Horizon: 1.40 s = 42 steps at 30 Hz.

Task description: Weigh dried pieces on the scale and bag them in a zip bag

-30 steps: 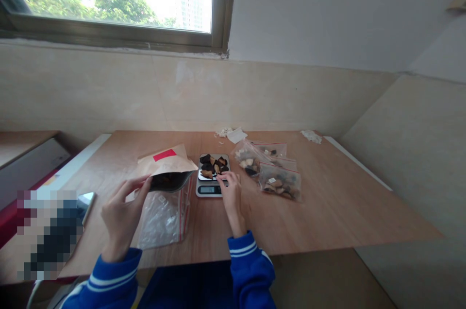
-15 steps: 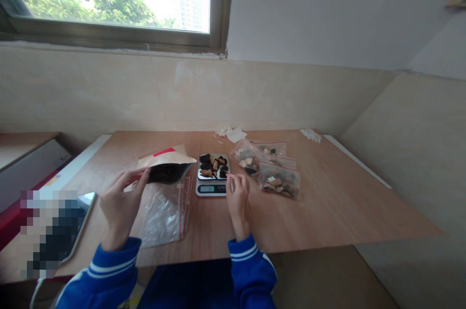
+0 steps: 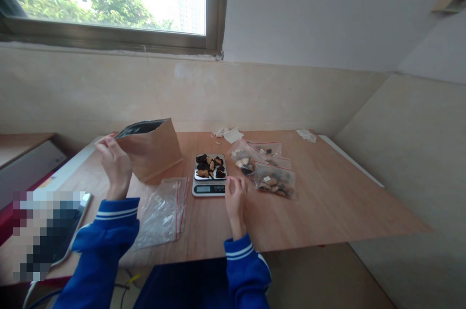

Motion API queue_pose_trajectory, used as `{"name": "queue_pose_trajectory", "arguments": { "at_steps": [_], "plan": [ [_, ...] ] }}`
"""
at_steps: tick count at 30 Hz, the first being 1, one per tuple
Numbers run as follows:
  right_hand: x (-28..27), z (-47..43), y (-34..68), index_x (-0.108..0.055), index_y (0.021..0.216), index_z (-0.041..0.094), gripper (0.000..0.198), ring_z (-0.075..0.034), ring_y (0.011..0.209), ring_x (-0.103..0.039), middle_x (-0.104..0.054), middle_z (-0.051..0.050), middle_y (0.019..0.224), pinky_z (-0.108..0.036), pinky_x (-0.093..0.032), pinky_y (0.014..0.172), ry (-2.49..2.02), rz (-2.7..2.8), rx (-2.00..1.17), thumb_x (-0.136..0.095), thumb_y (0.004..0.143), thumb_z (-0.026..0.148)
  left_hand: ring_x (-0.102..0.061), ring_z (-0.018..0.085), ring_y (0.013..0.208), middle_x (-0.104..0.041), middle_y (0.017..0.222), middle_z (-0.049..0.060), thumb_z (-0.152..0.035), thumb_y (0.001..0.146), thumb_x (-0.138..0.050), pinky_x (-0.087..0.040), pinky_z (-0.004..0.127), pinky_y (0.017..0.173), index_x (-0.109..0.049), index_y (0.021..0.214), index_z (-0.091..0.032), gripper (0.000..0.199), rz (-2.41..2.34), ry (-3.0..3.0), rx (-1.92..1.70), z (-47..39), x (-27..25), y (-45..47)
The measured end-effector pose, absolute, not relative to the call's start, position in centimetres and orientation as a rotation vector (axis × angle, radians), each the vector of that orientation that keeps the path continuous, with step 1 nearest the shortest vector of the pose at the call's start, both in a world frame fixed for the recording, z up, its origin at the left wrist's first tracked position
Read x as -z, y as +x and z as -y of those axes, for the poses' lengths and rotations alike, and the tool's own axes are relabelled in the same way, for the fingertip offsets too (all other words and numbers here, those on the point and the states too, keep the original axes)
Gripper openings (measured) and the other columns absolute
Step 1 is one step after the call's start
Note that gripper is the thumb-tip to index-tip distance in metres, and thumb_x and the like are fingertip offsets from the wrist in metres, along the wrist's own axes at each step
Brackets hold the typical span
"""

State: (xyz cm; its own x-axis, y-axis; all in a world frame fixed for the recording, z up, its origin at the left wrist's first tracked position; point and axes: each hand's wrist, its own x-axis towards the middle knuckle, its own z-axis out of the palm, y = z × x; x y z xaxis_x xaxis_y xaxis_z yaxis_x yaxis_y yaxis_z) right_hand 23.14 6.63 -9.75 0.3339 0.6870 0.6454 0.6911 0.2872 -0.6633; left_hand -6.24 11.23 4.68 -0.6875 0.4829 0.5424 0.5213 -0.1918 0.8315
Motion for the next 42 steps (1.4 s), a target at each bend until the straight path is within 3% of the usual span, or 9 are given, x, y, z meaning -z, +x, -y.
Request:
{"name": "queue_pose_trajectory", "arguments": {
  "at_steps": [6, 8, 10, 12, 17, 23, 27, 31, 42],
  "plan": [
    [10.3, -6.8, 23.4, -0.067, 0.091, 0.019, 0.028, -0.023, 0.091, -0.056, -0.060, -0.008, 0.091, -0.039, -0.046, 0.083, -1.425, 1.312, -0.033, -0.045, 0.095, 0.036, -0.040, 0.028, 0.130, -0.046, 0.133, 0.019, -0.031, 0.088, -0.050, -0.029, 0.047, 0.112, -0.042, 0.128, -0.011, 0.045, 1.917, -1.300, 1.840, -8.5, -1.2, -4.4],
    [10.4, -6.8, 23.4, -0.066, 0.090, 0.019, 0.028, -0.024, 0.091, -0.056, -0.060, -0.009, 0.091, -0.039, -0.047, 0.083, -1.427, 1.301, -0.041, -0.045, 0.095, 0.036, -0.049, 0.027, 0.120, -0.053, 0.122, 0.016, -0.032, 0.088, -0.049, -0.039, 0.046, 0.103, -0.050, 0.118, -0.013, 0.036, 1.985, -1.497, 1.767, -7.3, 0.7, -3.8],
    [10.5, -6.8, 23.5, -0.066, 0.090, 0.019, 0.027, -0.024, 0.092, -0.056, -0.060, -0.009, 0.091, -0.040, -0.047, 0.083, -1.428, 1.302, -0.040, -0.045, 0.095, 0.036, -0.060, 0.024, 0.097, -0.059, 0.103, 0.012, -0.034, 0.088, -0.045, -0.049, 0.041, 0.087, -0.054, 0.104, -0.015, 0.026, 2.135, -1.747, 1.723, -6.3, 3.1, -3.2],
    [10.5, -6.8, 23.5, -0.067, 0.090, 0.019, 0.027, -0.024, 0.091, -0.056, -0.060, -0.008, 0.090, -0.040, -0.047, 0.082, -1.428, 1.309, -0.040, -0.045, 0.095, 0.036, -0.062, 0.022, 0.079, -0.062, 0.090, 0.009, -0.037, 0.086, -0.047, -0.050, 0.038, 0.074, -0.054, 0.095, -0.017, 0.023, 2.294, -1.978, 1.596, -5.6, 5.4, -2.7],
    [10.4, -6.7, 23.5, -0.068, 0.091, 0.019, 0.027, -0.023, 0.091, -0.056, -0.060, -0.008, 0.089, -0.039, -0.047, 0.082, -1.418, 1.329, -0.035, -0.045, 0.095, 0.034, -0.061, 0.022, 0.070, -0.061, 0.071, 0.005, -0.041, 0.087, -0.047, -0.044, 0.033, 0.065, -0.053, 0.080, -0.019, 0.024, 2.516, -2.273, 0.978, -4.5, 8.2, -1.1],
    [9.8, -6.1, 22.8, -0.071, 0.106, 0.024, 0.028, -0.023, 0.101, -0.054, -0.056, -0.009, 0.103, -0.041, -0.043, 0.092, -1.412, 1.581, 0.042, -0.045, 0.095, 0.027, -0.060, 0.022, 0.077, -0.062, 0.083, 0.008, -0.044, 0.088, -0.048, -0.039, 0.033, 0.069, -0.054, 0.077, -0.018, 0.029, 2.373, -2.277, 0.574, -3.6, 7.5, -0.1],
    [9.8, -5.8, 21.9, -0.065, 0.121, 0.034, 0.033, -0.026, 0.111, -0.051, -0.049, -0.009, 0.122, -0.045, -0.040, 0.093, -1.477, 1.757, 0.083, -0.047, 0.094, 0.026, -0.058, 0.021, 0.077, -0.061, 0.084, 0.008, -0.037, 0.090, -0.045, -0.038, 0.033, 0.070, -0.056, 0.078, -0.018, 0.026, 2.301, -2.252, 0.520, -3.5, 8.1, -0.1],
    [10.1, -5.7, 21.6, -0.063, 0.123, 0.039, 0.036, -0.028, 0.107, -0.050, -0.046, -0.009, 0.131, -0.046, -0.039, 0.090, -1.581, 1.801, 0.124, -0.048, 0.094, 0.026, -0.056, 0.023, 0.080, -0.060, 0.083, 0.008, -0.033, 0.091, -0.043, -0.039, 0.035, 0.074, -0.056, 0.077, -0.018, 0.025, 2.224, -2.218, 0.605, -3.2, 8.9, -0.1],
    [10.3, -5.8, 21.7, -0.067, 0.111, 0.026, 0.028, -0.026, 0.109, -0.051, -0.051, -0.010, 0.118, -0.045, -0.037, 0.094, -1.513, 1.634, 0.112, -0.044, 0.095, 0.023, -0.055, 0.023, 0.083, -0.060, 0.085, 0.007, -0.038, 0.090, -0.046, -0.038, 0.036, 0.077, -0.054, 0.074, -0.019, 0.026, 2.262, -2.206, 0.677, -3.1, 9.6, -0.2]
  ]
}}
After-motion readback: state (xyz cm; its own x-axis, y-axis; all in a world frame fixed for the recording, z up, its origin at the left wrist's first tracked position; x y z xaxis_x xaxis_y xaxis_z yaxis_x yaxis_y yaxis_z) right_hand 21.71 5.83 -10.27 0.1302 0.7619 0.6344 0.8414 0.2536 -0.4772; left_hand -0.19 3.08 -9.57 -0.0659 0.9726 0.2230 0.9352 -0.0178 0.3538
